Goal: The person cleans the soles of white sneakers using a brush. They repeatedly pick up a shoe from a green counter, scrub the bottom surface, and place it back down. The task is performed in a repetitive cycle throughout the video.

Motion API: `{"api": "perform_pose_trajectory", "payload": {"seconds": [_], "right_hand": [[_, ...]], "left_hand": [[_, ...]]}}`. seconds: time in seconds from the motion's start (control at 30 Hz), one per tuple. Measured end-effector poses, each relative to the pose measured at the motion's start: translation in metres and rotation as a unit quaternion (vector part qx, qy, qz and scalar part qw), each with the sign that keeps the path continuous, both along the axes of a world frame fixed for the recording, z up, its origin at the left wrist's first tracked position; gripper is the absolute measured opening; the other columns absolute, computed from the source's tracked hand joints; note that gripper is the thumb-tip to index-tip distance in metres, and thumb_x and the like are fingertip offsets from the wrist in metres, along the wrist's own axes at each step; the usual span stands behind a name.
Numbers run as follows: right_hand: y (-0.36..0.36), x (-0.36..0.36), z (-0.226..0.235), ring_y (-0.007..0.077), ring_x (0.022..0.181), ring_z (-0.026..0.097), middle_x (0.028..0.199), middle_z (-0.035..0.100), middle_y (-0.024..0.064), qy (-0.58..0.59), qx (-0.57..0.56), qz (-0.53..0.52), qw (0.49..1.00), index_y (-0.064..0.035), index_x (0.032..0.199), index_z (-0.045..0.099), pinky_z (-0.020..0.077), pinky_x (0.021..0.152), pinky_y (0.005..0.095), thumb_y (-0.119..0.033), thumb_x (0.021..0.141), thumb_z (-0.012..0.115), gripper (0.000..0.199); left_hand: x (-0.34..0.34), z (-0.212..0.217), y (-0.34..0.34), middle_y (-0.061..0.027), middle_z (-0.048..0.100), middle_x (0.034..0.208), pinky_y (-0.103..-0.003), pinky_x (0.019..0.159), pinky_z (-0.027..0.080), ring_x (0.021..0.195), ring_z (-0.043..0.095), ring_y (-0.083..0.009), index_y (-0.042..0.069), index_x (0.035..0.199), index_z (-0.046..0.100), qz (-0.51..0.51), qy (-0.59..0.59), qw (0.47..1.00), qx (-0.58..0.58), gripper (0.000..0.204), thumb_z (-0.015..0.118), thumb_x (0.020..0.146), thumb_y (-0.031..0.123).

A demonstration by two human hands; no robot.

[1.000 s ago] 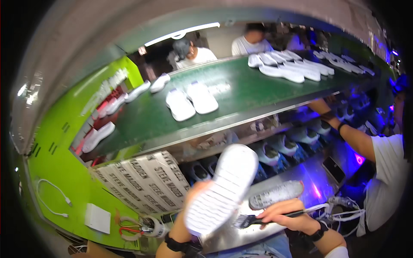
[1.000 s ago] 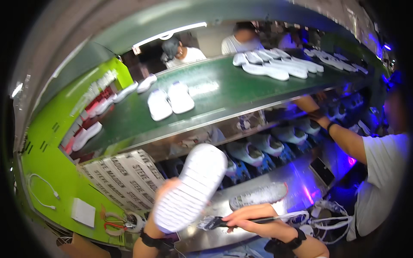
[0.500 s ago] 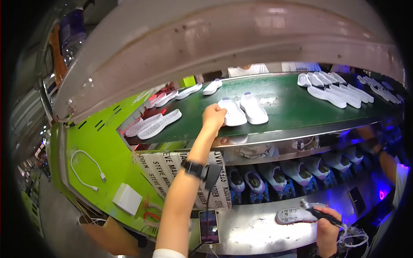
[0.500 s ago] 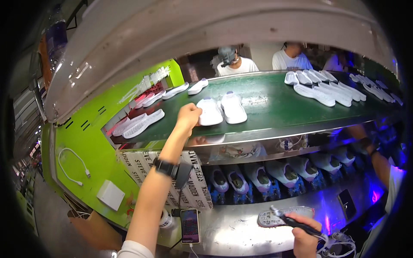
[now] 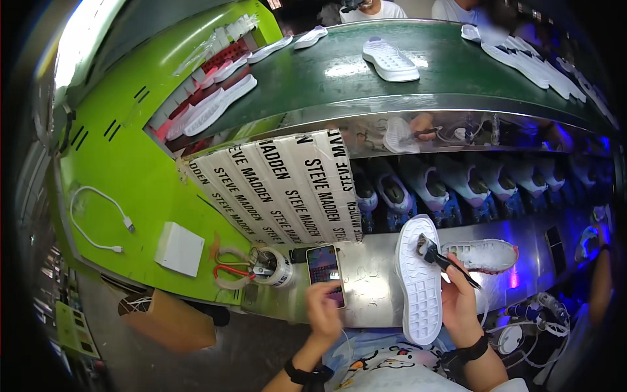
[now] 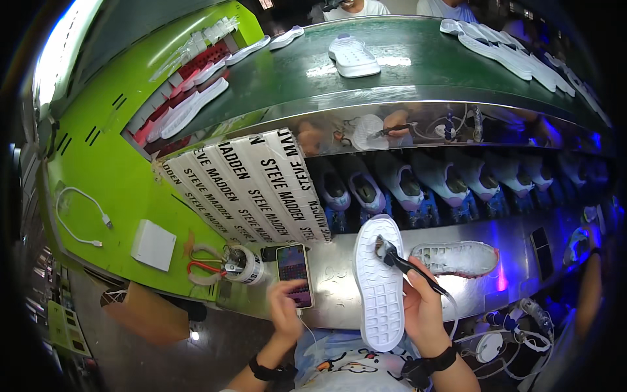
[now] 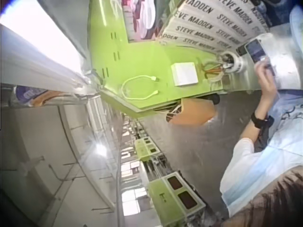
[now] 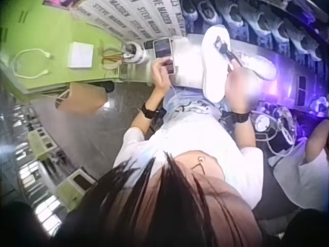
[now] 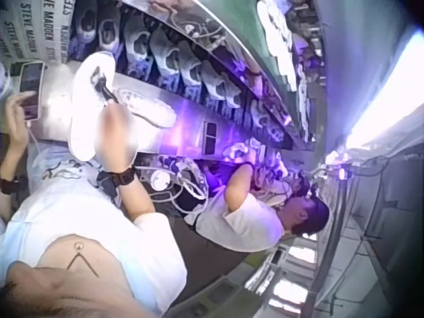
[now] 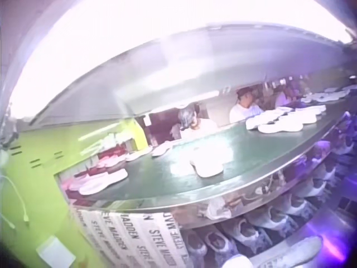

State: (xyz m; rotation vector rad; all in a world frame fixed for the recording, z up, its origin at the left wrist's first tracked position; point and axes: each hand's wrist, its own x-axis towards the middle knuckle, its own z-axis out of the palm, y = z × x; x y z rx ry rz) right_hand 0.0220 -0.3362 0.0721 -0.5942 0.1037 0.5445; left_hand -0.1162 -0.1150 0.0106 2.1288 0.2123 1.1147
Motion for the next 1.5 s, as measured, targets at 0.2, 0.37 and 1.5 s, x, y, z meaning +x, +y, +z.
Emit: {"api": "perform_pose_trajectory", "payload": {"seconds": [0.2,0.37,1.5], "right_hand": [[-0.011,0.001,-0.014,0.0269,0.105,0.056,0.114,0.057,0.0154,-0.016,-0.050,0.001,0.999,-0.0017,0.122,0.047,0.0469,0.089,0.0401,-0.008,0.084,0.056,0.039],[-0.018,-0.001,-0.020,0.0278,0.106,0.056,0.114,0.057,0.0155,-0.007,-0.053,-0.002,0.999,-0.0016,0.123,0.046,0.0482,0.087,0.0396,-0.008,0.084,0.056,0.040],[-0.030,-0.007,-0.024,0.0279,0.100,0.059,0.120,0.055,0.0110,0.006,-0.055,-0.027,0.998,-0.0055,0.125,0.047,0.0510,0.083,0.0384,-0.014,0.089,0.054,0.037]], "left_hand": [[-0.035,-0.036,0.036,-0.0176,0.046,0.109,-0.036,0.089,0.043,0.097,0.052,-0.0248,-0.005,0.108,0.043,0.086,0.068,0.993,0.043,0.023,0.033,0.094,0.009],[-0.034,-0.040,0.037,-0.0183,0.049,0.105,-0.036,0.091,0.042,0.096,0.054,-0.0257,-0.005,0.105,0.045,0.092,0.110,0.987,0.073,0.022,0.032,0.094,0.008],[-0.032,-0.033,0.036,-0.0123,0.055,0.086,-0.032,0.077,0.043,0.078,0.053,-0.0200,-0.002,0.091,0.051,0.146,0.007,0.986,-0.084,0.025,0.033,0.095,0.014]]}}
